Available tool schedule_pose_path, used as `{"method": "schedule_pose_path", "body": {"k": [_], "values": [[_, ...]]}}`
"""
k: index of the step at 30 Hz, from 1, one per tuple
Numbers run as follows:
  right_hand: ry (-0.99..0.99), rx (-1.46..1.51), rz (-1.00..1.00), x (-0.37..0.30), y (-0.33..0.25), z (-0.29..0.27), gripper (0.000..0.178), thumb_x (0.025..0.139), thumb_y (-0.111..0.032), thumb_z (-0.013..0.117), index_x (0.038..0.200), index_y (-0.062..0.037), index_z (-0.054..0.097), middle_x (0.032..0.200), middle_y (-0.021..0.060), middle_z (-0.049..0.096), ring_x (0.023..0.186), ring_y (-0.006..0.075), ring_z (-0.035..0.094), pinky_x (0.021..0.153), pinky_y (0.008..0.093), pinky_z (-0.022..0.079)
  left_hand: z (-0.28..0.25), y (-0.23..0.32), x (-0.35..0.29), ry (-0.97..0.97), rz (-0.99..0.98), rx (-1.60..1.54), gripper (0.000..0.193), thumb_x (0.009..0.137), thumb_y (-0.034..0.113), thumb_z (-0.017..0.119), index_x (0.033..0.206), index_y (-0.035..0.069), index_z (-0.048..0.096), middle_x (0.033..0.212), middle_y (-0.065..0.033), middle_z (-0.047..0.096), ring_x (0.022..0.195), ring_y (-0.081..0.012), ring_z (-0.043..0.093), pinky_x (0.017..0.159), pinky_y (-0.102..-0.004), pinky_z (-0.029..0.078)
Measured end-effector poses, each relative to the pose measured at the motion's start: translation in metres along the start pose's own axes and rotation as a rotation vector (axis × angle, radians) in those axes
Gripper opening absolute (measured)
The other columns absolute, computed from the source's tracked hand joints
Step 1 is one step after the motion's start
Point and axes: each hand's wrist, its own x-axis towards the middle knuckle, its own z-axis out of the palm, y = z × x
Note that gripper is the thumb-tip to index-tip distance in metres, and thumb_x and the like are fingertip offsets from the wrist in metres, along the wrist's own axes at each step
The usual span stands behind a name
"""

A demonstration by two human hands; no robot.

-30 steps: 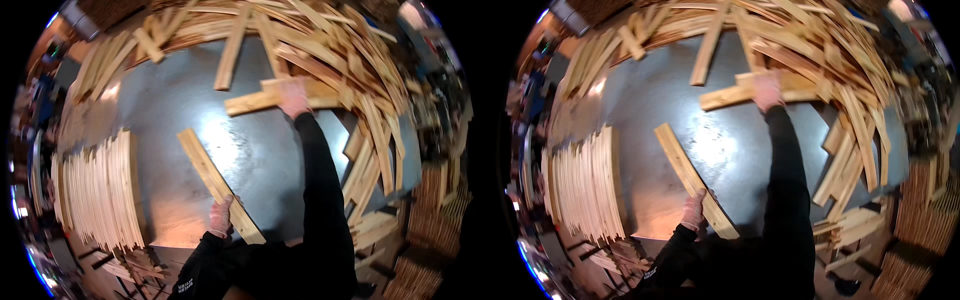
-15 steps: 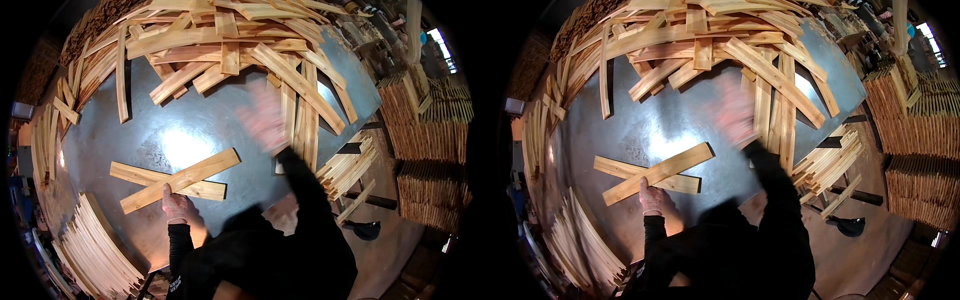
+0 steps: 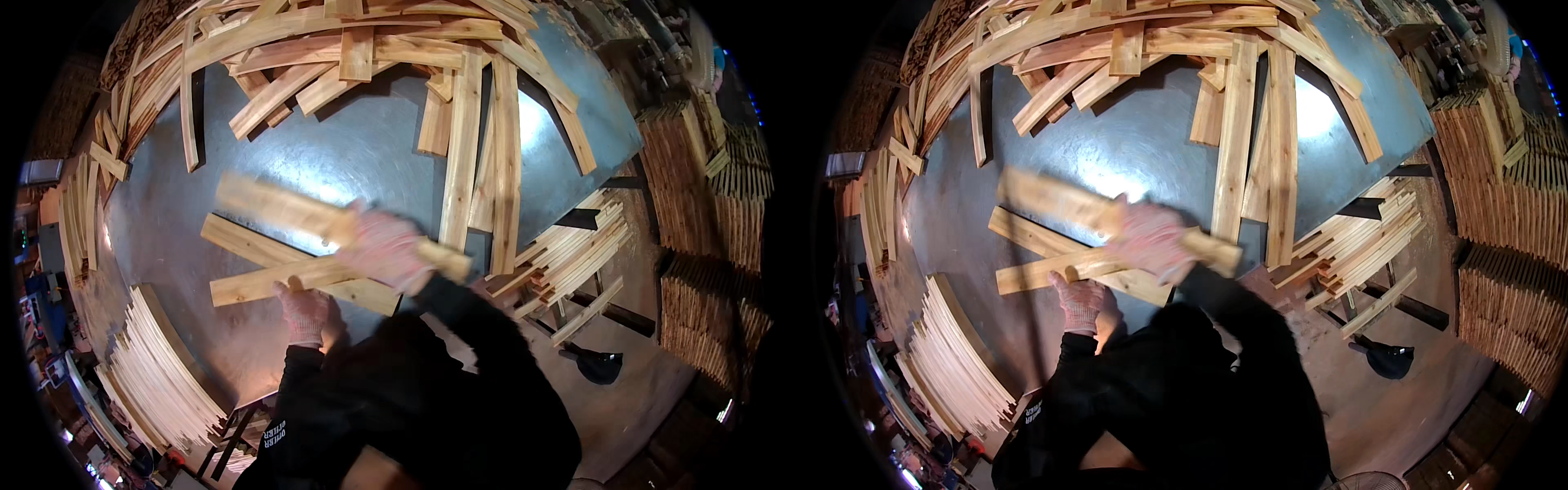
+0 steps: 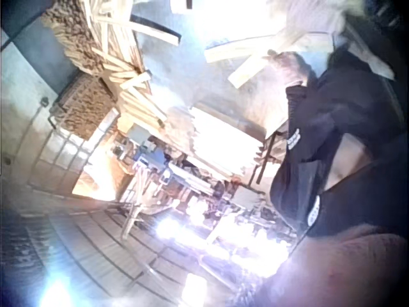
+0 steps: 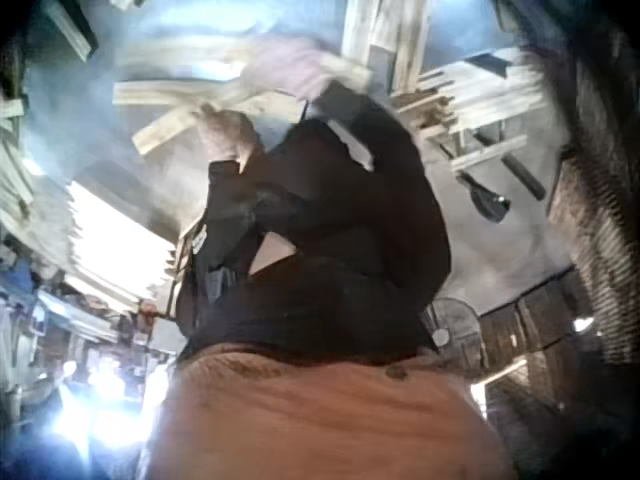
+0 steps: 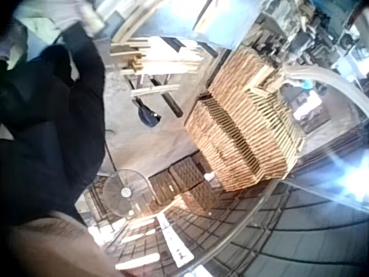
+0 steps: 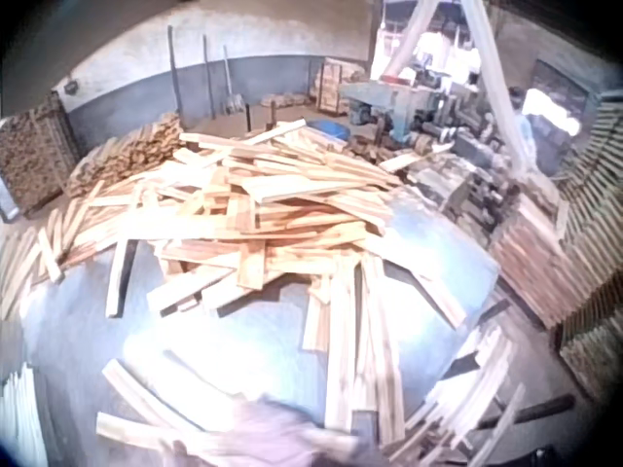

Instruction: The person repeatedly picks up small wooden planks from a large pile on the floor, aligns them, and places them onto a metal rack. The person wears pink gloves and a black hoodie while performing this repetitive stacking task in a workshop environment.

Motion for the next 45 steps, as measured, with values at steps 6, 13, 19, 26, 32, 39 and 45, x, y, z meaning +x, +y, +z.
{"method": "schedule_pose_path", "body": {"k": [6, 13, 19, 26, 32, 39, 45], "values": [[0.392, -0.297, 0.272, 0.028, 0.041, -0.008, 0.083, 0.088, -0.049, 0.066, 0.149, 0.0002, 0.039, 0.15, 0.024, 0.044, 0.137, 0.038, 0.044, 0.113, 0.0515, 0.034, 0.017, -0.009, 0.006, -0.174, 0.178, 0.229, 0.033, 0.095, 0.024, 0.072, 0.119, 0.004, 0.061, 0.113, -0.0086, 0.065, 0.111, -0.0281, 0.061, 0.1, -0.0424, 0.049], [0.387, -0.059, 0.726, 0.051, 0.148, -0.033, 0.083, 0.081, -0.015, 0.07, 0.154, -0.005, 0.03, 0.152, 0.0238, 0.04, 0.138, 0.042, 0.043, 0.112, 0.0422, 0.041, 0.013, -0.014, 0.018, -0.098, 0.171, 0.249, 0.039, 0.092, 0.019, 0.074, 0.125, 0.007, 0.058, 0.116, -0.0067, 0.063, 0.108, -0.0247, 0.061, 0.092, -0.0393, 0.052], [0.54, 0.514, 0.376, -0.056, 0.054, 0.025, 0.077, 0.084, -0.012, 0.064, 0.154, -0.0038, 0.034, 0.151, 0.0251, 0.042, 0.135, 0.0434, 0.045, 0.108, 0.041, 0.045, 0.003, -0.015, 0.009, -0.116, 0.162, 0.252, 0.038, 0.092, 0.019, 0.075, 0.124, 0.007, 0.058, 0.114, -0.0055, 0.063, 0.105, -0.0227, 0.061, 0.09, -0.0392, 0.052], [0.1, -0.201, -0.157, -0.095, -0.023, 0.078, 0.066, 0.088, -0.019, 0.058, 0.149, -0.0009, 0.038, 0.146, 0.0232, 0.046, 0.128, 0.0394, 0.052, 0.106, 0.0457, 0.045, 0.02, -0.025, -0.021, -0.048, 0.125, 0.325, 0.033, 0.097, 0.04, 0.067, 0.107, 0.009, 0.064, 0.089, -0.0027, 0.063, 0.079, -0.0162, 0.06, 0.07, -0.0294, 0.051], [0.313, -0.036, 0.092, -0.066, 0.044, 0.022, 0.051, 0.087, -0.033, 0.07, 0.121, 0.0029, 0.062, 0.111, 0.0189, 0.065, 0.106, 0.0374, 0.06, 0.094, 0.0455, 0.048, 0.031, -0.041, -0.036, -0.16, 0.239, 0.422, 0.037, 0.098, 0.033, 0.064, 0.12, 0.004, 0.061, 0.106, -0.0072, 0.065, 0.101, -0.0191, 0.061, 0.091, -0.0339, 0.051], [0.4, -0.049, 0.976, -0.017, 0.154, -0.036, 0.109, 0.071, -0.047, 0.082, 0.153, -0.0006, 0.026, 0.138, 0.0303, 0.051, 0.124, 0.0458, 0.053, 0.104, 0.0471, 0.044, 0.054, -0.051, -0.034, 0.083, 0.476, 0.388, 0.044, 0.087, 0.015, 0.072, 0.126, 0.003, 0.057, 0.098, -0.0084, 0.066, 0.087, -0.0232, 0.064, 0.079, -0.0386, 0.054], [0.351, 0.281, 0.66, -0.099, 0.18, -0.05, 0.085, 0.082, -0.028, 0.066, 0.155, -0.0031, 0.029, 0.112, 0.0231, 0.065, 0.101, 0.0349, 0.065, 0.092, 0.0447, 0.048, 0.016, -0.009, -0.099, 0.047, 0.556, 0.179, 0.036, 0.092, 0.012, 0.064, 0.125, 0.0, 0.058, 0.098, -0.0088, 0.068, 0.08, -0.02, 0.063, 0.074, -0.0336, 0.053]]}}
